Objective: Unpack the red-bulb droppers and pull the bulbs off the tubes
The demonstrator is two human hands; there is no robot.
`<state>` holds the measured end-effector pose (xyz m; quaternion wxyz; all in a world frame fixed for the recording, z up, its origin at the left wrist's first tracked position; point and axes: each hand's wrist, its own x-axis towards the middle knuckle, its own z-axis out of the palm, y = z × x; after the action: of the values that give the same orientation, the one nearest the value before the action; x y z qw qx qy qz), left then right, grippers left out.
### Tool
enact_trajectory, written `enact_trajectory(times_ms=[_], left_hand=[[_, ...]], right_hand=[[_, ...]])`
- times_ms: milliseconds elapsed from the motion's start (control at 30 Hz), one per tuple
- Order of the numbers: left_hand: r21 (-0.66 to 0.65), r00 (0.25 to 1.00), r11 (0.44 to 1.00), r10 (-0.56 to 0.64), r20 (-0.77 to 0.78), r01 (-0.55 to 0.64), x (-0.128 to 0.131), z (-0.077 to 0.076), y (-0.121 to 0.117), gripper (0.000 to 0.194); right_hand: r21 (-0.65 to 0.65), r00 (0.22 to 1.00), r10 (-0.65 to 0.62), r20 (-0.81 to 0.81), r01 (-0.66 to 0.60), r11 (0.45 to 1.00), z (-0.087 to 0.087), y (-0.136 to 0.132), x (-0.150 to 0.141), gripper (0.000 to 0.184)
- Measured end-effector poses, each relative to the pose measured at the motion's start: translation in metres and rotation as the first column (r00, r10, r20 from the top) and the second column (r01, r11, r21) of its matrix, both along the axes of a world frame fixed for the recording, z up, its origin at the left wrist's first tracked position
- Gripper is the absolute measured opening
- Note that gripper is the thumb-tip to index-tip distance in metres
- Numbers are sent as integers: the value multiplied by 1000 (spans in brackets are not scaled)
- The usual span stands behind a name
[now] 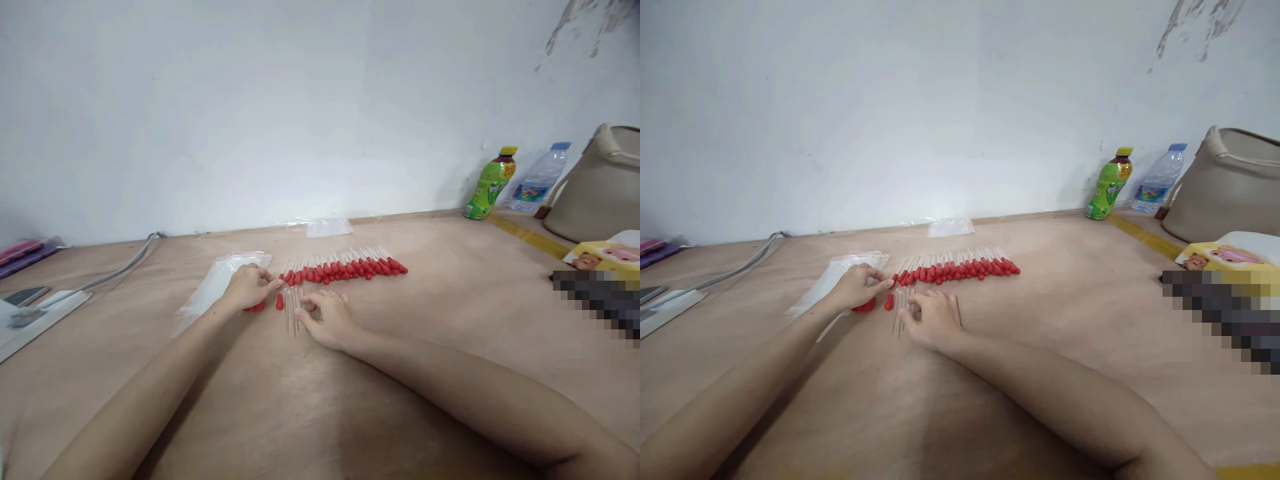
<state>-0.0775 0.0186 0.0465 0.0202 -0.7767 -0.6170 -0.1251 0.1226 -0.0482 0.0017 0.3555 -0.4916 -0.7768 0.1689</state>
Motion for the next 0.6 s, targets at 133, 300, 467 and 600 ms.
enact_trajectory(times_ms=[133,300,467,600], left_hand=[[-45,999,998,39,-6,-40,6,0,6,36],[2,997,997,78,3,-78,8,-3,6,27],[152,993,981,121,-10,-118,4,-1,-10,24],[389,999,921,-35,26,22,8,-2,-34,17]], right_hand=[[-23,998,33,-50,-34,999,0,-1,0,23],[-40,994,58,-88,-61,997,-1,-1,-1,34],[-27,983,95,-157,-101,995,-8,3,3,36],[98,965,93,-244,-71,993,-11,5,19,38]])
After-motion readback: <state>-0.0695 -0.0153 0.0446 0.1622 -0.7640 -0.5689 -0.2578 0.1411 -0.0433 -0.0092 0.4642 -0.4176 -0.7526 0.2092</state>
